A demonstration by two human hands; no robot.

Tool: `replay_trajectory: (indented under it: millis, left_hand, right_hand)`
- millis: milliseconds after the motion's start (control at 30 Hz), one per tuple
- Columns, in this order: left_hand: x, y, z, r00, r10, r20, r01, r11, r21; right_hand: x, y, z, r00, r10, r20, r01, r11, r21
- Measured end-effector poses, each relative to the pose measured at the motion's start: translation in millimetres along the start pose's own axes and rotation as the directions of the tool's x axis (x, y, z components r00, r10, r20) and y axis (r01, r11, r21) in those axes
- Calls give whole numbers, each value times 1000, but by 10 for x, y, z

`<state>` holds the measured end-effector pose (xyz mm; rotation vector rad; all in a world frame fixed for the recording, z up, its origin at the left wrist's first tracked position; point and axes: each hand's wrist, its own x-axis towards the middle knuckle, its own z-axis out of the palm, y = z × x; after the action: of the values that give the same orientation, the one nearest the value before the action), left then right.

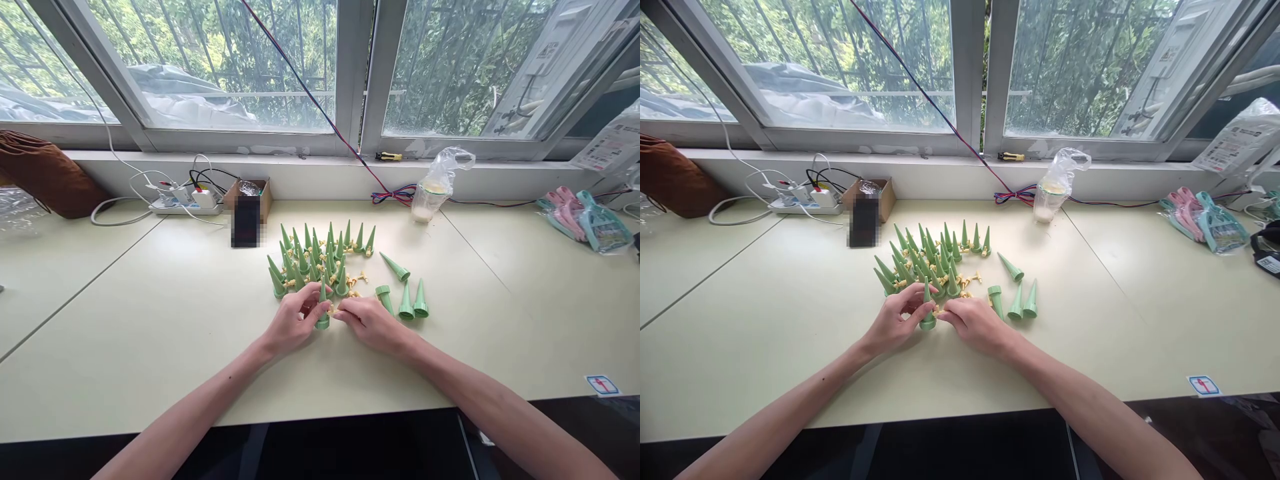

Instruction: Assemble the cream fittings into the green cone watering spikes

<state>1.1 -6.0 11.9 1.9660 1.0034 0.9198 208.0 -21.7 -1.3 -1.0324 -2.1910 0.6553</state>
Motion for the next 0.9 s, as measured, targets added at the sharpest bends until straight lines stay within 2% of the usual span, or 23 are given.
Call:
replay_trajectory:
  millis: [233,467,700,900]
  left_hand:
    - [9,23,9,1000,3,-26,-3,1000,12]
    - [-4,20,-33,996,-22,83,23,1000,-9]
    - [2,27,-52,992,-32,126,31,999,11]
    - [-8,69,-39,993,14,121,-21,998,54]
  right_hand:
    - [-3,4,2,998,30,-60,-25,997,77]
    - [3,44,26,995,38,-97,-33,998,58]
    - [-2,40,16,996,51,-67,-50,999,20]
    - [0,46,1,999,38,-39,-38,999,-16]
